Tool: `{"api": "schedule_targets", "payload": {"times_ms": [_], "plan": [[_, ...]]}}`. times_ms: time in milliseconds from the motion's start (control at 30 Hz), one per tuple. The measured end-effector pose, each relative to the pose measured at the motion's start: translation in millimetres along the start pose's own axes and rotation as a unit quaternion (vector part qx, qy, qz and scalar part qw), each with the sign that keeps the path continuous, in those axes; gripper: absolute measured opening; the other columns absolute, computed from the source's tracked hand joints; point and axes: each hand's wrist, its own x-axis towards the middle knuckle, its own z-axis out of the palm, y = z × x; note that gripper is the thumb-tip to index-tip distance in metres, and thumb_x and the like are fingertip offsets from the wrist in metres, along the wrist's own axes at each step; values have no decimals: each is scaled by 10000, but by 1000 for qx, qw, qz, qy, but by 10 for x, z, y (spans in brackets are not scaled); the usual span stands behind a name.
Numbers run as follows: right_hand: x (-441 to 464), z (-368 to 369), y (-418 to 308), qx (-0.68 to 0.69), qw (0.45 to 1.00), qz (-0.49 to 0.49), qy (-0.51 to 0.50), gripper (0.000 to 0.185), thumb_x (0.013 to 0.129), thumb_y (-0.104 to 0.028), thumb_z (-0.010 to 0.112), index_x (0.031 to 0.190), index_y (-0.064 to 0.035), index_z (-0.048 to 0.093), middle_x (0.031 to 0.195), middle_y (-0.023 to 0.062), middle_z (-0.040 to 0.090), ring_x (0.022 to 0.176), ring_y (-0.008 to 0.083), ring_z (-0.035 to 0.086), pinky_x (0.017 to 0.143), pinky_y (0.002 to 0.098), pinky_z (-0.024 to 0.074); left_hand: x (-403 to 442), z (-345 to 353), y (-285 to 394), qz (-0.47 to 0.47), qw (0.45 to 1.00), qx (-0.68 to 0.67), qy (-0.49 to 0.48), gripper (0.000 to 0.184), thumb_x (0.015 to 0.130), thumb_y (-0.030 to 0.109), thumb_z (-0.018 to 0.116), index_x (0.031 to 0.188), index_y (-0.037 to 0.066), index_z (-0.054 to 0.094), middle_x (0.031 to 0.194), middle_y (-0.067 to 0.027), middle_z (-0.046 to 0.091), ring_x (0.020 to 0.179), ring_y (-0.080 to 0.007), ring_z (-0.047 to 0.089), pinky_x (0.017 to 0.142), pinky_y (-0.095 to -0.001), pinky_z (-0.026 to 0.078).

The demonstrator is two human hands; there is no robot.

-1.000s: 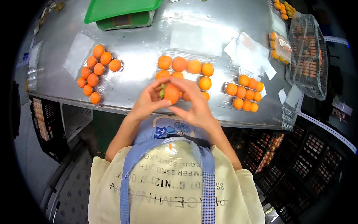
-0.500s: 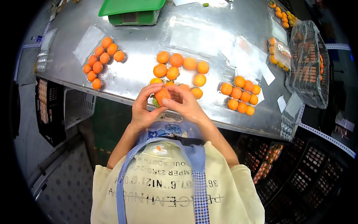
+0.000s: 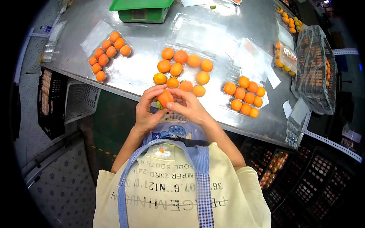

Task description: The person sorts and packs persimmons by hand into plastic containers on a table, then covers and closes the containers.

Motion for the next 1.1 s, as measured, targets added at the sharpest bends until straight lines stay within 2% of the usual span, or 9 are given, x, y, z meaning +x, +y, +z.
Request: {"api": "schedule_targets", "payload": {"times_ms": [133, 233, 333, 367, 500, 700, 900, 967, 1100], "plan": [[81, 86, 30, -22, 998, -44, 30, 537, 821, -148, 686, 1284, 9, 466, 1168, 99, 557, 1047, 164, 560, 819, 280, 490, 40, -148, -8, -18, 998, 12, -63, 658, 702, -72, 709, 1290, 31, 431, 1351, -166, 418, 1254, -274, 445, 1043, -380, 373], [210, 224, -13, -171, 966, -163, 105, 562, 750, -90, 725, 1254, -16, 488, 1147, 109, 555, 1008, 181, 574, 791, 276, 498, 127, -305, 49, -150, 954, -253, -57, 694, 743, -8, 692, 1353, 4, 360, 1380, -160, 381, 1288, -266, 400, 1064, -395, 342], [380, 327, -68, -328, 898, -244, 159, 577, 688, -52, 747, 1213, -26, 508, 1123, 128, 548, 967, 216, 581, 756, 280, 501, 227, -570, 30, -264, 892, -361, -72, 681, 800, 88, 660, 1378, -19, 315, 1396, -156, 356, 1300, -251, 381, 1068, -411, 330], [445, 357, -87, -356, 884, -258, 161, 576, 678, -49, 750, 1202, -25, 512, 1119, 134, 545, 961, 228, 578, 745, 284, 501, 268, -648, 13, -265, 891, -358, -88, 590, 873, 140, 599, 1374, -16, 328, 1377, -161, 388, 1271, -240, 421, 1035, -408, 378], [680, 498, -98, -443, 830, -296, 166, 558, 671, -54, 758, 1179, -33, 527, 1128, 132, 541, 969, 241, 559, 713, 298, 495, 381, -853, -61, -347, 863, -362, -56, 500, 916, 134, 560, 1360, -3, 376, 1298, -146, 491, 1174, -218, 519, 953, -370, 465], [890, 648, -105, -312, 905, -235, 170, 545, 671, -71, 773, 1164, -40, 543, 1119, 129, 544, 974, 272, 548, 719, 319, 495, 455, -1115, -303, -349, 813, -463, -52, 471, 931, 149, 555, 1344, -11, 395, 1263, -140, 522, 1123, -218, 558, 907, -368, 506], [1219, 739, -91, -449, 838, -247, 187, 518, 691, -143, 781, 1146, -37, 557, 1089, 126, 567, 958, 275, 575, 716, 331, 502, 567, -1309, -468, -366, 841, -398, -20, 438, 919, 120, 569, 1313, 4, 417, 1217, -132, 543, 1061, -214, 588, 877, -355, 520], [1396, 761, -57, -472, 834, -223, 180, 508, 696, -156, 777, 1138, -32, 558, 1093, 132, 565, 927, 274, 590, 713, 321, 510, 574, -1347, -553, -381, 843, -378, 15, 433, 894, 121, 614, 1283, 30, 448, 1220, -114, 536, 1071, -185, 575, 862, -311, 525], [1774, 843, -67, -449, 868, -158, 145, 516, 701, -172, 780, 1140, -16, 557, 1075, 129, 588, 876, 232, 617, 737, 305, 519, 682, -1493, -544, -389, 878, -272, 70, 414, 943, 236, 544, 1280, 15, 445, 1196, -134, 545, 957, -200, 625, 754, -319, 560]]}}
